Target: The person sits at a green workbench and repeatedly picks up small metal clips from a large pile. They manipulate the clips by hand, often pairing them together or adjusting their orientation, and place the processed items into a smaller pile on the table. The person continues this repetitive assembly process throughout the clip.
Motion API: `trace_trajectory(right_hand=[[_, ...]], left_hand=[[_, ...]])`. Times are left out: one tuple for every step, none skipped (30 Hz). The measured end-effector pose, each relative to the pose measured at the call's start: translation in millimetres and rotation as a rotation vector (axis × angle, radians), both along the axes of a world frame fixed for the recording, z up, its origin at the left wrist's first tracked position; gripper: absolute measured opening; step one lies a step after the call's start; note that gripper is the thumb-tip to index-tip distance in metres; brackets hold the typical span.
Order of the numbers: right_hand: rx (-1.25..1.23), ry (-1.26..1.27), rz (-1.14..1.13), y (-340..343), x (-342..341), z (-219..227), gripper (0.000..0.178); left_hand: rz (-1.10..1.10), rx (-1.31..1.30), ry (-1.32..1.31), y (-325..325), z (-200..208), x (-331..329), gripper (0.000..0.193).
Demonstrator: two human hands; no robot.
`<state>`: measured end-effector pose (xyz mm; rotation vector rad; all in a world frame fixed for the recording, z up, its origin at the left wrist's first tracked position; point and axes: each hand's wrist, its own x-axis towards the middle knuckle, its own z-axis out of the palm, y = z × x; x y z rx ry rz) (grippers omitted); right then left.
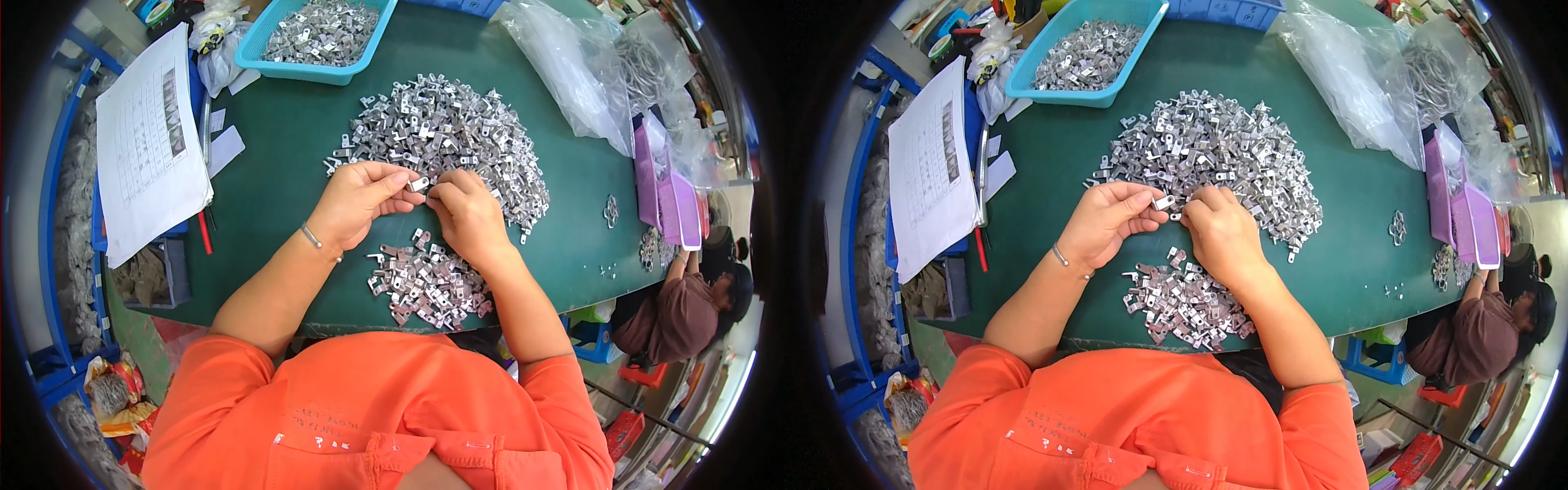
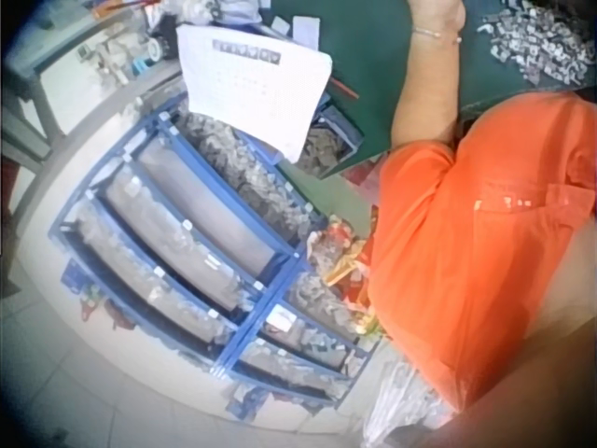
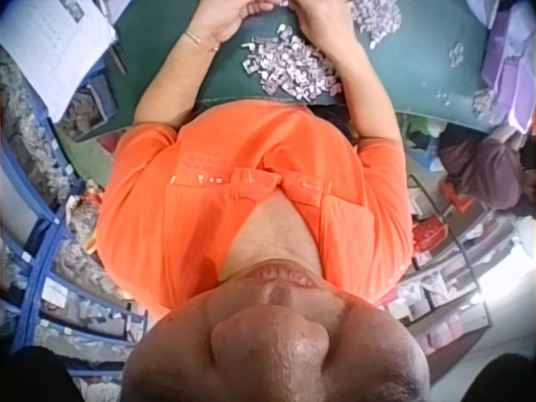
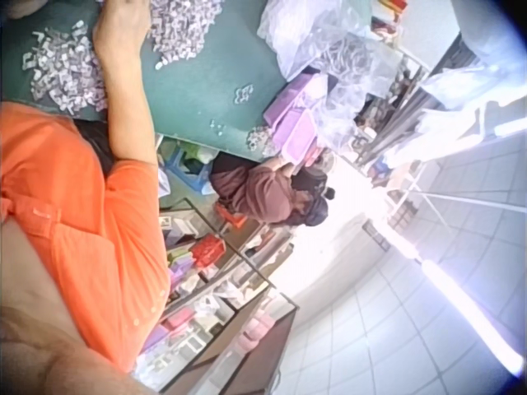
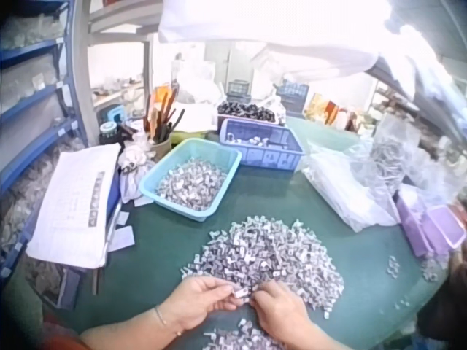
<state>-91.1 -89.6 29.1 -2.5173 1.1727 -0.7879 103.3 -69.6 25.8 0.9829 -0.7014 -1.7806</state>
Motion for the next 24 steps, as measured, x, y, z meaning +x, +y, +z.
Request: trace_trajectory(right_hand=[[0.063,-0.082,-0.01,1,-1,0,0.007],[0.127,-0.163,-0.021,2,-3,0,0.007],[0.351,-0.253,-0.088,5,-6,4,0.006],[0.683,-0.413,-0.159,5,-9,10,0.007],[1.014,-0.573,-0.23,3,-14,14,0.008],[1.157,-0.849,-0.164,2,-20,7,0.009],[1.258,-0.936,-0.142,1,-24,7,0.009],[1.251,-0.915,-0.169,2,-24,6,0.009],[1.243,-0.894,-0.197,3,-24,6,0.009],[1.13,-0.784,-0.222,5,-22,6,0.008],[1.008,-0.65,-0.269,7,-19,8,0.006],[0.945,-0.553,-0.291,8,-19,10,0.005],[0.879,-0.458,-0.311,9,-18,11,0.005],[0.751,-0.385,-0.248,11,-17,11,0.005],[0.623,-0.312,-0.186,13,-15,12,0.007],[0.532,-0.232,-0.139,15,-8,19,0.008],[0.411,-0.173,-0.076,15,-4,18,0.009],[0.381,-0.091,-0.087,17,1,16,0.01],[0.347,-0.006,-0.1,19,6,14,0.012],[0.343,0.086,-0.119,20,8,14,0.014],[0.394,0.031,-0.116,19,7,13,0.014],[0.445,-0.022,-0.111,17,5,11,0.014],[0.496,-0.076,-0.107,15,2,11,0.015],[0.904,-0.214,-0.206,12,-2,11,0.012]], left_hand=[[-0.006,0.003,-0.002,0,1,0,0.02],[-0.011,0.007,-0.004,0,2,0,0.02],[-0.014,0.002,-0.008,0,3,1,0.02],[-0.023,-0.002,-0.009,-1,3,0,0.02],[-0.033,-0.006,-0.01,0,4,0,0.019],[-0.045,-0.012,-0.009,0,4,0,0.018],[-0.056,-0.019,-0.007,1,4,2,0.017],[-0.069,-0.026,-0.004,1,4,3,0.016],[-0.071,-0.037,-0.019,0,4,3,0.016],[-0.066,-0.045,-0.04,-1,4,6,0.015],[-0.062,-0.052,-0.061,-3,4,9,0.014],[-0.04,-0.08,-0.031,-5,3,13,0.012],[-0.034,-0.1,-0.065,-7,4,19,0.012],[-0.076,-0.114,-0.098,-9,8,25,0.011],[-0.119,-0.128,-0.131,-10,12,30,0.011],[-0.252,-0.146,-0.168,-9,16,34,0.009],[-0.386,-0.165,-0.205,-8,19,36,0.008],[-0.518,-0.131,-0.226,-4,24,34,0.006],[-0.662,-0.19,-0.281,-3,22,31,0.008],[-0.752,-0.176,-0.312,0,22,27,0.008],[-0.842,-0.161,-0.344,2,23,22,0.009],[-0.912,-0.226,-0.491,0,31,20,0.007],[-0.761,-0.387,-0.575,1,26,19,0.007],[-0.603,-0.544,-0.655,1,15,17,0.008]])
